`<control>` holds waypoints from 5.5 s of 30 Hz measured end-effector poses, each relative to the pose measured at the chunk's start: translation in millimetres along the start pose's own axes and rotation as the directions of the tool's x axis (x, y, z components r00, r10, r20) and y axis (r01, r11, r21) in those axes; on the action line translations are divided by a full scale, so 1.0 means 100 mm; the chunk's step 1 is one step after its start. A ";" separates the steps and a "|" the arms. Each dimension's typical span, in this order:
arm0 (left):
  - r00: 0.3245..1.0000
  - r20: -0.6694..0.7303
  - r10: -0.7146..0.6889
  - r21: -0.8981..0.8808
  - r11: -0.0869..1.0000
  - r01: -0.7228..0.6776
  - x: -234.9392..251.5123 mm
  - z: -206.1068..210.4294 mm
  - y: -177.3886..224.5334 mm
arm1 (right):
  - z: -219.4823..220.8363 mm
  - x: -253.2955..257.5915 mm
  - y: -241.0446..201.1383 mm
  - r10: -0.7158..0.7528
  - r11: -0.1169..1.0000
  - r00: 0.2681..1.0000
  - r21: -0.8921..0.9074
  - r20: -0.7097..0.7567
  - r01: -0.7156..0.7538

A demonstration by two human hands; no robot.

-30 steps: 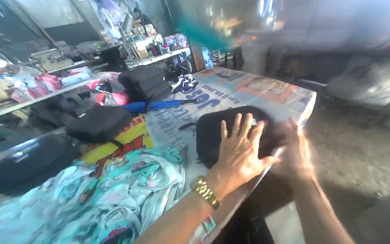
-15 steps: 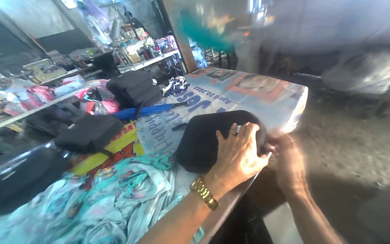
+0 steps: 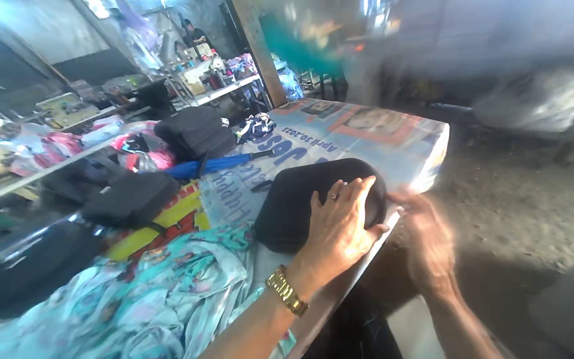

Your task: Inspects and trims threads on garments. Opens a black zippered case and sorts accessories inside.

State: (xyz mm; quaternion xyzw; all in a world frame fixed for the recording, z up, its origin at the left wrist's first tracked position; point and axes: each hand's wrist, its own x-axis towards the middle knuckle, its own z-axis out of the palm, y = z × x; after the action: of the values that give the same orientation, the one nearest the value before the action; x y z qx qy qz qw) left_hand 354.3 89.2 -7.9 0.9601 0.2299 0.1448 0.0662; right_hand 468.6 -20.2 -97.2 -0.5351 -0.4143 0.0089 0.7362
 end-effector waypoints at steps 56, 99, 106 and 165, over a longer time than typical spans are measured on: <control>0.496 -0.599 -0.628 -0.684 0.724 0.090 -0.46 -1.21 -1.91 | 1.00 1.26 -0.04 0.029 0.501 0.199 -0.186 0.980 0.845; 0.782 -0.373 -0.499 -0.898 0.404 -0.171 -0.41 -0.85 -0.90 | 0.80 1.31 -0.22 0.155 0.954 0.500 0.003 0.852 -0.301; 0.768 -0.382 -0.514 -0.904 0.380 -0.196 -0.43 -0.98 -0.86 | 0.71 1.42 -0.15 0.264 0.749 0.505 -0.505 0.821 0.429; 0.987 -0.086 -0.138 -0.990 -0.098 -0.100 -1.37 -1.10 -0.80 | 0.86 0.68 -1.28 -0.336 0.934 0.824 0.050 0.456 0.353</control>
State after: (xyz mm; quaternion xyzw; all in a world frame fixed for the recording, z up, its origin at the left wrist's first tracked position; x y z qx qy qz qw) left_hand 169.8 103.8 47.6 0.5762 0.0648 0.3429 0.7390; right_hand 405.0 23.0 53.1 -0.4477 -0.6653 -0.0061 0.5974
